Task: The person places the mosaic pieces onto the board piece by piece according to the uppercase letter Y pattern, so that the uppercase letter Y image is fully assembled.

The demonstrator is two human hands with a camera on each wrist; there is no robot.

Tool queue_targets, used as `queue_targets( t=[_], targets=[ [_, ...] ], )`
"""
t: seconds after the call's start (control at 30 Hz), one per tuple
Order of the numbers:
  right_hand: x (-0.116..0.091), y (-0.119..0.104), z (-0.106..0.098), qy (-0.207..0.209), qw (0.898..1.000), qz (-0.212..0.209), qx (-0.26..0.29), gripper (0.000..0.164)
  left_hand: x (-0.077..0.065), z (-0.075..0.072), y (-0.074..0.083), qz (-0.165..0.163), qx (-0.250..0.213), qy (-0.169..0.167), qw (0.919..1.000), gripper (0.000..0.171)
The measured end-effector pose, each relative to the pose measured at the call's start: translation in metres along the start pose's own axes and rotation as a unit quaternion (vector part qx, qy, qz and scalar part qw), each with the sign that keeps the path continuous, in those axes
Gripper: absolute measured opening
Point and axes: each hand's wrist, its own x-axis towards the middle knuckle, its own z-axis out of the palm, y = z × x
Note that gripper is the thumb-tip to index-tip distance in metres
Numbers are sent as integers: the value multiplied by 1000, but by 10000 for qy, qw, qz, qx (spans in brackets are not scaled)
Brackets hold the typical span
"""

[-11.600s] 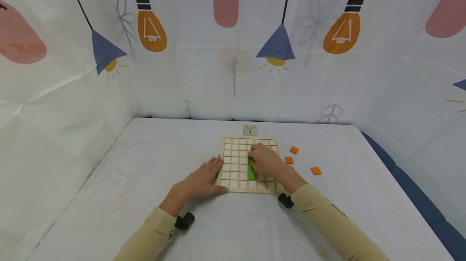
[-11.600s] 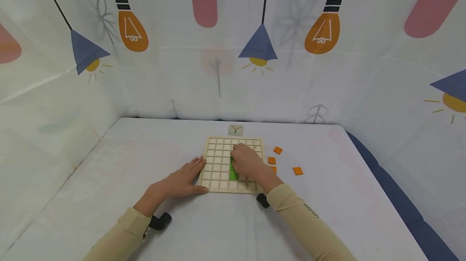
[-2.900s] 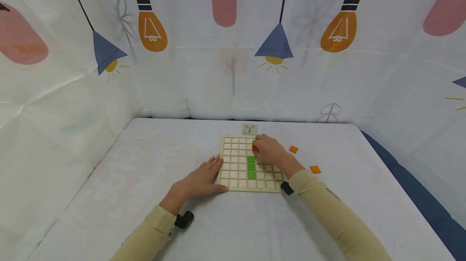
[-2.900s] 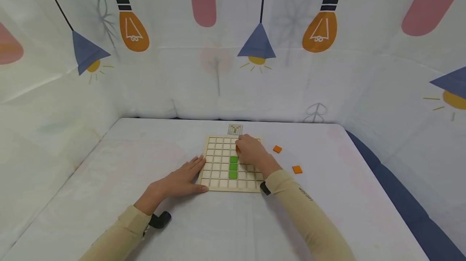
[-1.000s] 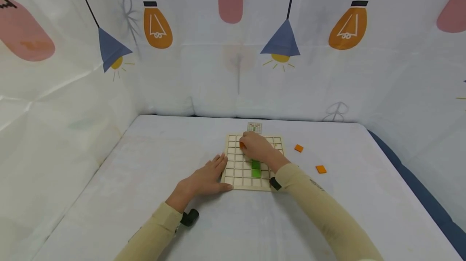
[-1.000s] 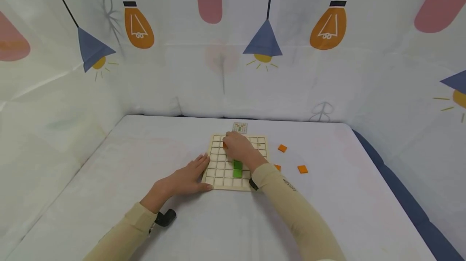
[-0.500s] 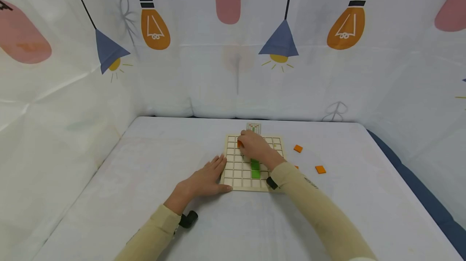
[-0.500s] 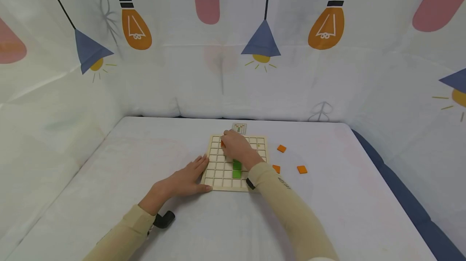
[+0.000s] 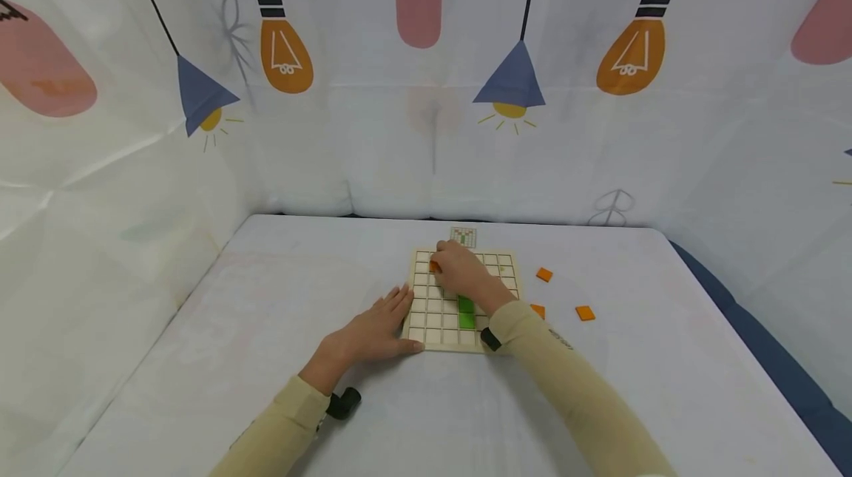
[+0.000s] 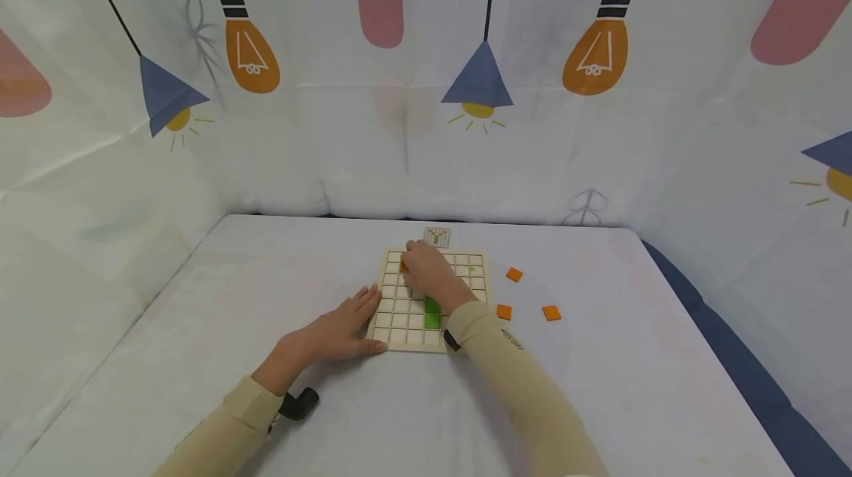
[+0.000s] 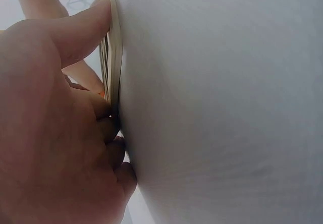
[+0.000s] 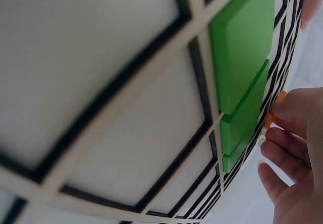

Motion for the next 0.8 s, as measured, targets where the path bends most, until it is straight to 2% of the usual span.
queue_targets(
  t=[0.3, 0.8],
  targets=[
    [2, -3, 0, -160, 9997, 155, -110, 21, 0, 2, -1, -9, 18, 49, 10000, 95],
    [-5, -1, 0, 37, 9999, -46, 154, 20, -1, 2, -1, 1, 44, 9, 10000, 95]
  ],
)
